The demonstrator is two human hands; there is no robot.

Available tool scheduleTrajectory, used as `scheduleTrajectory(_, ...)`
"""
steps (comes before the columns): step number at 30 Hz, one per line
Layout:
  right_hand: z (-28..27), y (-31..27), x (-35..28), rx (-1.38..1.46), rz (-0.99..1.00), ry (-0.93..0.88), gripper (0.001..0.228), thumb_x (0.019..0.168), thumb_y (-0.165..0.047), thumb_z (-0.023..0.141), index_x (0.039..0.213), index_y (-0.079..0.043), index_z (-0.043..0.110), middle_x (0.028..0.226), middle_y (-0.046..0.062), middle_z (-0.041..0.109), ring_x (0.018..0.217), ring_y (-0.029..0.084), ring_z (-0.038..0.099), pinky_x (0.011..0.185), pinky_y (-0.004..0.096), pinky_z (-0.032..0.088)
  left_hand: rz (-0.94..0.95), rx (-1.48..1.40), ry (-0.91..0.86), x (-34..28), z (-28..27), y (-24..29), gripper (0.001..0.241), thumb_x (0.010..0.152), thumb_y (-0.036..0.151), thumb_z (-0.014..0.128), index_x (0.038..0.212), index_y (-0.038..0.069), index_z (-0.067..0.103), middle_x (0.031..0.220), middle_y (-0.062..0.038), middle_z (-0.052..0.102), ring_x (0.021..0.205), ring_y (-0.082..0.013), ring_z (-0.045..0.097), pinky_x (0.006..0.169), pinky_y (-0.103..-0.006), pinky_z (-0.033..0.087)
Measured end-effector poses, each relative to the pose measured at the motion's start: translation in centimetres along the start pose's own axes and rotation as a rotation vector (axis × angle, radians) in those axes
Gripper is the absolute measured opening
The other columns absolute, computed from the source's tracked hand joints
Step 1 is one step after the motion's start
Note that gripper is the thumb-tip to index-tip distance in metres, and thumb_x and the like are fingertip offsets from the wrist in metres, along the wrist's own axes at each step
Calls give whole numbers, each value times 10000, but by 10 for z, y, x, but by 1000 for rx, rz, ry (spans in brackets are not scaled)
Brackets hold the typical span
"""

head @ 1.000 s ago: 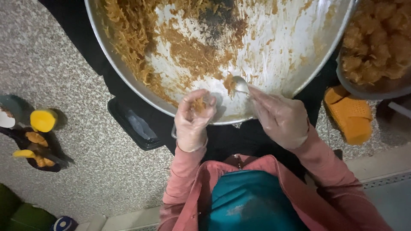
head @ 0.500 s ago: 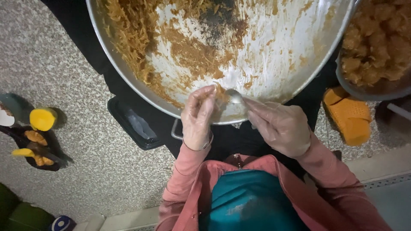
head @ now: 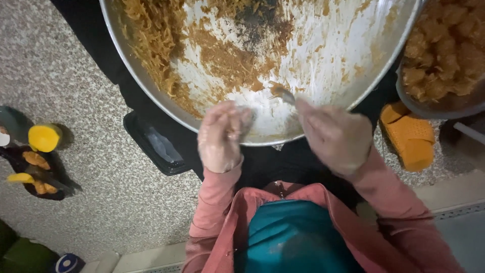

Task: Portioning and shaping a shredded food mixture into small balls using a spoon and hands in a large metal bowl.

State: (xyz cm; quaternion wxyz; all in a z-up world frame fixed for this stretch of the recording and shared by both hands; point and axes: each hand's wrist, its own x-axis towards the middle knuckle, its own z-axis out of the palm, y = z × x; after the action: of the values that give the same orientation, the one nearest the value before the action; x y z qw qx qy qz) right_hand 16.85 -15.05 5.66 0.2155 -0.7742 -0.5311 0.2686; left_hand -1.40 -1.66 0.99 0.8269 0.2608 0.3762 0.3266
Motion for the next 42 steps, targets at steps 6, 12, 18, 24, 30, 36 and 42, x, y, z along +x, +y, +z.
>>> scheduleTrajectory(6, -8, 11, 41, -124, 55, -218, 179, 1026, -158, 599, 1073, -80, 754, 797, 97, 692, 661, 216, 696, 530, 299, 534, -56, 267, 130, -9, 3, 37, 387, 932, 46, 603, 1318, 59, 630, 1271, -162, 656, 1108, -255, 712, 1010, -524, 580)
scheduleTrajectory(12, 33, 18, 57, 412, 121, -288, 228, 1015, -122, 522, 1143, -61, 700, 773, 29, 586, 698, 131, 625, 614, 237, 501, 33, 180, 287, -15, -24, 27, 316, 972, 56, 596, 1271, -47, 594, 1117, -259, 680, 871, -276, 724, 861, -454, 670)
scheduleTrajectory(18, 72, 30, 62, 952, 202, -345, 293, 1003, -83, 446, 1212, -40, 647, 749, -35, 477, 736, 50, 551, 697, 177, 464, 241, 251, 195, -9, -39, 21, 345, 955, -34, 615, 1296, -55, 559, 956, -209, 644, 601, -154, 618, 873, -497, 638)
scheduleTrajectory(24, 111, -21, 105, -655, -169, -61, 181, 1039, -263, 525, 1165, -164, 608, 703, -104, 428, 510, 114, 439, 472, 326, 345, 193, 221, 203, -12, -43, 28, 233, 1035, 43, 509, 1236, -64, 557, 809, -172, 602, 480, -113, 557, 822, -504, 671)
scheduleTrajectory(30, 72, -21, 75, -520, -132, -184, 252, 1056, -352, 487, 1231, -257, 642, 740, -84, 533, 482, 124, 475, 497, 287, 388, 103, 290, 270, -16, -39, 39, 286, 1056, 166, 512, 1270, -17, 566, 977, -191, 671, 693, -152, 680, 863, -467, 656)
scheduleTrajectory(36, 12, 7, 23, -385, -85, -302, 331, 1073, -441, 451, 1297, -349, 677, 777, -63, 638, 454, 135, 511, 522, 248, 431, 112, 243, 224, -16, -18, 25, 296, 1009, 104, 580, 1277, -21, 598, 1121, -226, 694, 896, -253, 755, 894, -434, 645)
scheduleTrajectory(42, 81, 8, -26, -207, -235, 76, 381, 1004, -335, 608, 1371, -292, 703, 1009, 5, 702, 794, 219, 682, 645, 358, 539, -145, -149, -65, -17, -3, 1, 645, 1118, 506, 361, 1490, 5, 528, 1428, -217, 608, 1225, -252, 658, 1066, -438, 547)
